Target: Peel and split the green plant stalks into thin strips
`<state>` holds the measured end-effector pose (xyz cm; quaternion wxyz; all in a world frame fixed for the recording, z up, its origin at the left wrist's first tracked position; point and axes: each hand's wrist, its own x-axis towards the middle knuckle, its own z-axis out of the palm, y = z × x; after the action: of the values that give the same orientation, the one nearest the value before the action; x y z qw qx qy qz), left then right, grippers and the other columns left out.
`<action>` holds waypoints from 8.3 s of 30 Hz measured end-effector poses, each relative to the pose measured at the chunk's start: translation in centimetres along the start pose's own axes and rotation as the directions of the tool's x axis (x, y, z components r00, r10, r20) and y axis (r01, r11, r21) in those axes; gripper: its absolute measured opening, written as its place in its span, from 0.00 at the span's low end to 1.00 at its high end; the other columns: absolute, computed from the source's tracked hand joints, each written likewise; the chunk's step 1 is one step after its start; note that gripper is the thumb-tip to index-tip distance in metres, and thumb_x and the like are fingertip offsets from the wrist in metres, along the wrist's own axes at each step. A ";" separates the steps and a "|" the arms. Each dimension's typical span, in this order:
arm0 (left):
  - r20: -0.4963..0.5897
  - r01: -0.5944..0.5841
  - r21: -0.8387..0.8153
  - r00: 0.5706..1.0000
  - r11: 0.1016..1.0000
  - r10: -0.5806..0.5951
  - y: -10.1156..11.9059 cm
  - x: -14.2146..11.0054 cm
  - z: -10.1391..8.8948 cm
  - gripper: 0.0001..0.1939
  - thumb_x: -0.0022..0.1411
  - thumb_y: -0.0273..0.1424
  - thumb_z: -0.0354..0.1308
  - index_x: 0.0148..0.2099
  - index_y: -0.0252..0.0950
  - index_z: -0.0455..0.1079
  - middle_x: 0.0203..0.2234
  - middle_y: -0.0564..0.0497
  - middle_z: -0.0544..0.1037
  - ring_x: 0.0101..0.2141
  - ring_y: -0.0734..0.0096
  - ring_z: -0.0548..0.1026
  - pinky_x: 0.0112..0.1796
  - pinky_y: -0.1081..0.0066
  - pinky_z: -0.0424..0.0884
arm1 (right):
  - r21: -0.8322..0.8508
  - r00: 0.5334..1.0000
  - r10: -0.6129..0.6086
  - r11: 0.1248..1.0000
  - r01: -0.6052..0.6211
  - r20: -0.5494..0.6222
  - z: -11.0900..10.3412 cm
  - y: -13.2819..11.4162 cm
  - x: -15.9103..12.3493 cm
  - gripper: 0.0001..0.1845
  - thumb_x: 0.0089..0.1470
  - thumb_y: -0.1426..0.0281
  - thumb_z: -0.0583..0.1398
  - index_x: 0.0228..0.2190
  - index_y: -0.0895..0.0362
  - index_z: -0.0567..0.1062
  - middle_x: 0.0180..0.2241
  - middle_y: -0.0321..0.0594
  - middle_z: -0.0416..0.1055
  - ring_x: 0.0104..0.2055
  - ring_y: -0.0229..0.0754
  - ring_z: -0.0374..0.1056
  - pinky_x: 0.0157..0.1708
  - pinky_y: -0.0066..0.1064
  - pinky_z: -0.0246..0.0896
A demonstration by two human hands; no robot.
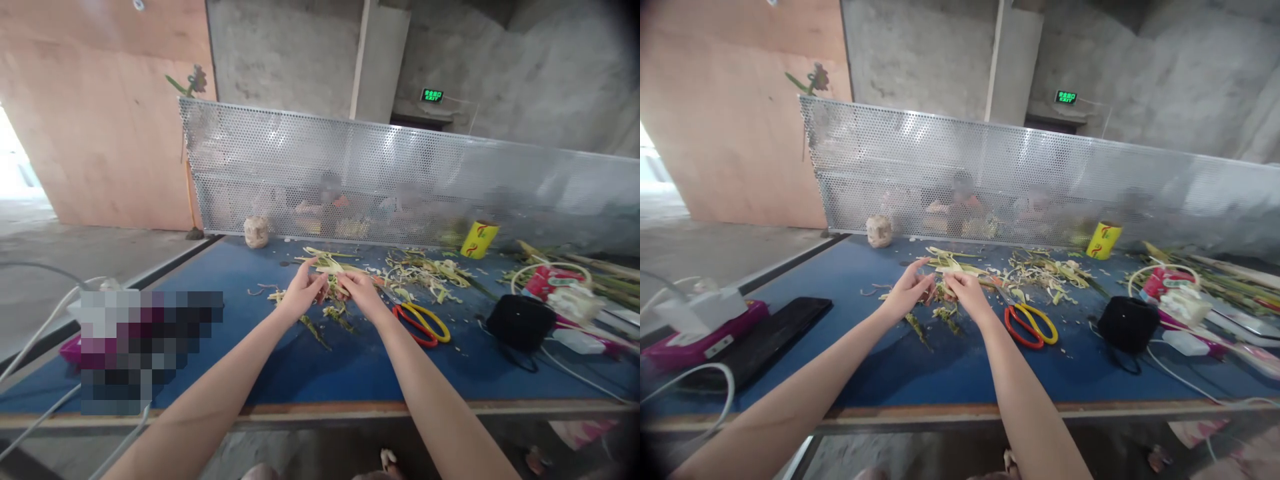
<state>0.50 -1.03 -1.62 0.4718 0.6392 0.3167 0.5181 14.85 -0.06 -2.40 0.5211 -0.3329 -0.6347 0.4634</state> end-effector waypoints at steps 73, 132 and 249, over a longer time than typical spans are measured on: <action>0.142 -0.062 0.019 0.988 0.998 0.059 -1.3 0.2 -0.5 0.41 0.42 0.17 0.54 0.57 0.34 0.40 0.27 0.54 0.66 0.24 0.77 0.68 0.19 0.77 0.67 | -0.145 1.000 0.026 0.989 -0.026 -0.001 -0.4 0.9 0.0 0.16 0.44 0.57 0.56 0.17 0.55 0.62 0.13 0.29 0.58 0.15 0.32 0.52 0.16 0.25 0.47; -0.017 -0.184 0.385 0.978 0.904 0.206 -1.0 0.0 -0.5 0.30 0.46 0.19 0.52 0.53 0.36 0.52 0.21 0.59 0.66 0.21 0.79 0.68 0.26 0.76 0.67 | 0.076 0.986 0.166 0.983 -0.168 0.028 -0.8 1.1 0.0 0.15 0.39 0.59 0.61 0.30 0.55 0.69 0.23 0.34 0.68 0.23 0.35 0.63 0.22 0.27 0.57; 0.218 -0.288 0.464 0.954 0.838 0.207 -1.6 0.1 -0.3 0.41 0.51 0.27 0.53 0.61 0.35 0.34 0.17 0.61 0.61 0.21 0.79 0.61 0.26 0.77 0.60 | -0.271 0.990 -0.109 0.959 0.081 -0.093 -0.9 1.1 0.0 0.12 0.42 0.60 0.59 0.19 0.56 0.66 0.16 0.31 0.61 0.20 0.35 0.57 0.22 0.27 0.54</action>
<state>0.35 -0.27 -3.11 0.2467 0.8126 0.3134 0.4249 15.65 0.58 -3.39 0.5265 -0.3934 -0.6777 0.3297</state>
